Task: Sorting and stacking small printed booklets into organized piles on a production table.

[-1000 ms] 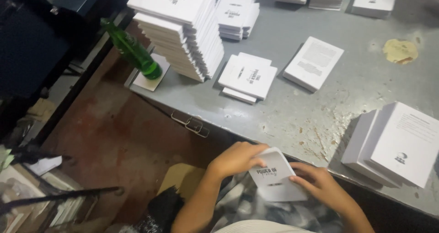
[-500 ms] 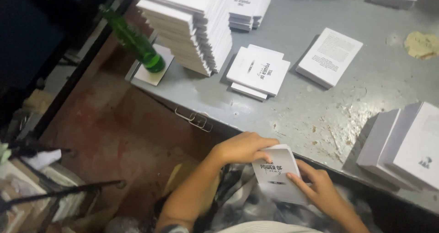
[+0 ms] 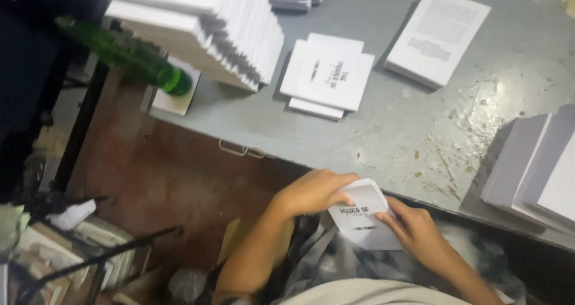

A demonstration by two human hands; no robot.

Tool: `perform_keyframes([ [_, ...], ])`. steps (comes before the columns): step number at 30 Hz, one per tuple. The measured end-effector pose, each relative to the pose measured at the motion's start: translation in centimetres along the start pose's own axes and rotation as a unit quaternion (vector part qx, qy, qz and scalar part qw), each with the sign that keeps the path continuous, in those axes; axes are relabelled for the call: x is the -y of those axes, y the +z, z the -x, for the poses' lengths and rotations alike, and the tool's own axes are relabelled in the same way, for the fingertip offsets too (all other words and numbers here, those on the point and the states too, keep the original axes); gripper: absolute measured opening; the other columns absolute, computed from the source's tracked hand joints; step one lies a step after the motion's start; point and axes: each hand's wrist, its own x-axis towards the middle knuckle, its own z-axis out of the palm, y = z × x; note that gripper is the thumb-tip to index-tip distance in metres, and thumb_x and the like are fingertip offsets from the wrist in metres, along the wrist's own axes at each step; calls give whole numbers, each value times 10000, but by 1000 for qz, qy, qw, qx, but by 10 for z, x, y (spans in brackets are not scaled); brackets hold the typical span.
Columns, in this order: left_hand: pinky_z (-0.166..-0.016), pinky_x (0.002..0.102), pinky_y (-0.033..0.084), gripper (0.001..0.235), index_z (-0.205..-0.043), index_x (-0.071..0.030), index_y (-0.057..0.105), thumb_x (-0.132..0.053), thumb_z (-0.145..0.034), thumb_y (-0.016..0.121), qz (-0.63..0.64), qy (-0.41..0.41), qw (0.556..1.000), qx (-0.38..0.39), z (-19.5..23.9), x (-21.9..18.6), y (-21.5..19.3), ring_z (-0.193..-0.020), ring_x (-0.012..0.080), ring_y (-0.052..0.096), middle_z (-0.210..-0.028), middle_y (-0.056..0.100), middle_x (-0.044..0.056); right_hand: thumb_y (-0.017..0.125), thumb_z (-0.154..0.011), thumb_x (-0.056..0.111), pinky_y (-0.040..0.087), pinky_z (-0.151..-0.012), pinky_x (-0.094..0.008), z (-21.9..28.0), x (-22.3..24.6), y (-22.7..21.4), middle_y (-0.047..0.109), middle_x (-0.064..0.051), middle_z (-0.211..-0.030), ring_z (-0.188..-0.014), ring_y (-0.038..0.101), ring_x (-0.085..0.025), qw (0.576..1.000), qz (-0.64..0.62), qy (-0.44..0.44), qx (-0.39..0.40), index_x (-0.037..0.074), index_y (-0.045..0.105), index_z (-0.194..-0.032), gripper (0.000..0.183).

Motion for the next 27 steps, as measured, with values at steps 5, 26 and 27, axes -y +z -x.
perform_keyframes([
  [5, -1047, 543, 485, 496, -1349, -74, 638, -269, -903, 734, 203, 53, 967, -145, 13, -1, -16, -1241, 443, 621, -1269, 703, 239, 766, -871, 180, 598, -695, -472, -16, 22, -3, 806, -243, -880, -825, 796, -351, 984, -128, 23, -120, 54, 743, -1236, 387],
  [26, -1203, 451, 398, 468, -1409, -102, 581, 92, -988, 520, -138, 118, 742, -645, -36, 124, -44, -1432, 336, 474, -1527, 516, 95, 730, -1031, 170, 613, -796, -521, -215, 132, -44, 674, -325, -1124, -1042, 702, -434, 930, -283, -39, -233, -97, 546, -1370, 470],
  [27, -1203, 451, 398, 468, -1409, -102, 581, 92, -988, 520, -134, 116, 743, -645, -35, 124, -44, -1432, 336, 474, -1527, 516, 95, 730, -1031, 170, 613, -796, -521, -226, 125, -44, 674, -325, -1124, -1042, 702, -434, 931, -281, -36, -232, -97, 546, -1370, 470],
])
